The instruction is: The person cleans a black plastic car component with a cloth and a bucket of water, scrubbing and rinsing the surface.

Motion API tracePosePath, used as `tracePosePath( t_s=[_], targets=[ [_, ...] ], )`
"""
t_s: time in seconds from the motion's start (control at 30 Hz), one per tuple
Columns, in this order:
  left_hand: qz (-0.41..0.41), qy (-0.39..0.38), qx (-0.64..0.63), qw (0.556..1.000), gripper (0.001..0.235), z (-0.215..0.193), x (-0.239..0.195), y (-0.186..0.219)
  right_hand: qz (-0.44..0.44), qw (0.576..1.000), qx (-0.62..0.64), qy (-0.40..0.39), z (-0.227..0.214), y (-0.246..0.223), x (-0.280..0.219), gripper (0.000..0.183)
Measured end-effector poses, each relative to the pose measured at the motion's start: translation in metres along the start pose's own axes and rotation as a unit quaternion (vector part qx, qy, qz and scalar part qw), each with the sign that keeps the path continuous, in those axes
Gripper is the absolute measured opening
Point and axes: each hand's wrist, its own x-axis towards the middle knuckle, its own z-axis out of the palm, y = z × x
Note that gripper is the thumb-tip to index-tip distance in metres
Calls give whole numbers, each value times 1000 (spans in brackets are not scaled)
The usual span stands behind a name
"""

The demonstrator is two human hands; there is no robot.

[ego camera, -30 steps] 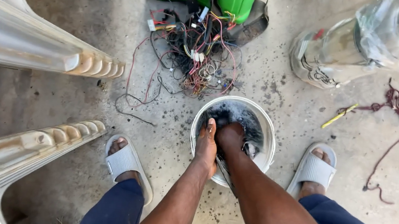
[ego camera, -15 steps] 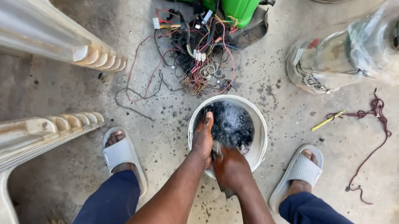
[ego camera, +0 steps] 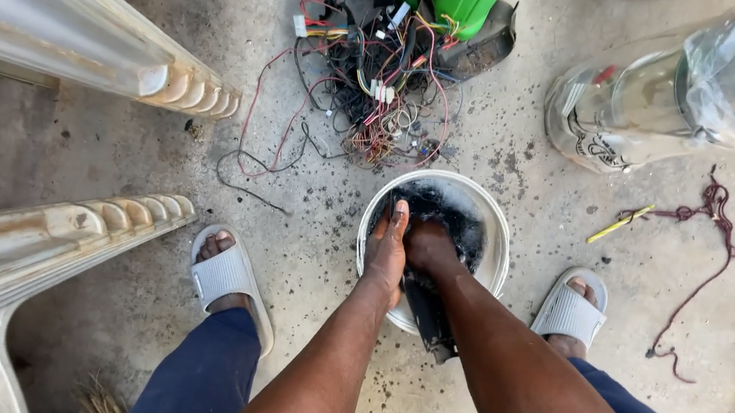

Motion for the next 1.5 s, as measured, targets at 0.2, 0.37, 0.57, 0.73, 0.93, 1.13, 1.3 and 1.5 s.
tracePosePath(
  t_s=[0.2,0.37,0.57,0.73,0.93,1.13,1.3,1.5],
  targets=[
    [32,1,-7,999,102,3,19,-13,-2,933,142,-331,-294,-39,-25,43],
    [53,-10,9,999,96,-4,29,-22,-67,896,86,-430,-311,-31,-50,73],
    [51,17,5,999,92,6,13,-11,-112,967,39,-227,-256,-29,-96,45],
    [52,-2,24,998,91,4,9,-8,-153,981,105,-51,-165,6,-61,31],
    [46,-2,25,999,89,2,28,-14,-134,969,165,-129,-61,27,-8,29],
    [45,-20,31,998,90,-11,17,-18,-13,952,80,-295,-81,29,-14,23],
    [57,-15,37,998,85,0,41,-27,-68,937,-10,-343,-136,34,5,27],
    [63,45,42,996,87,6,64,-34,21,950,40,-308,-251,-41,-15,34]
  ],
)
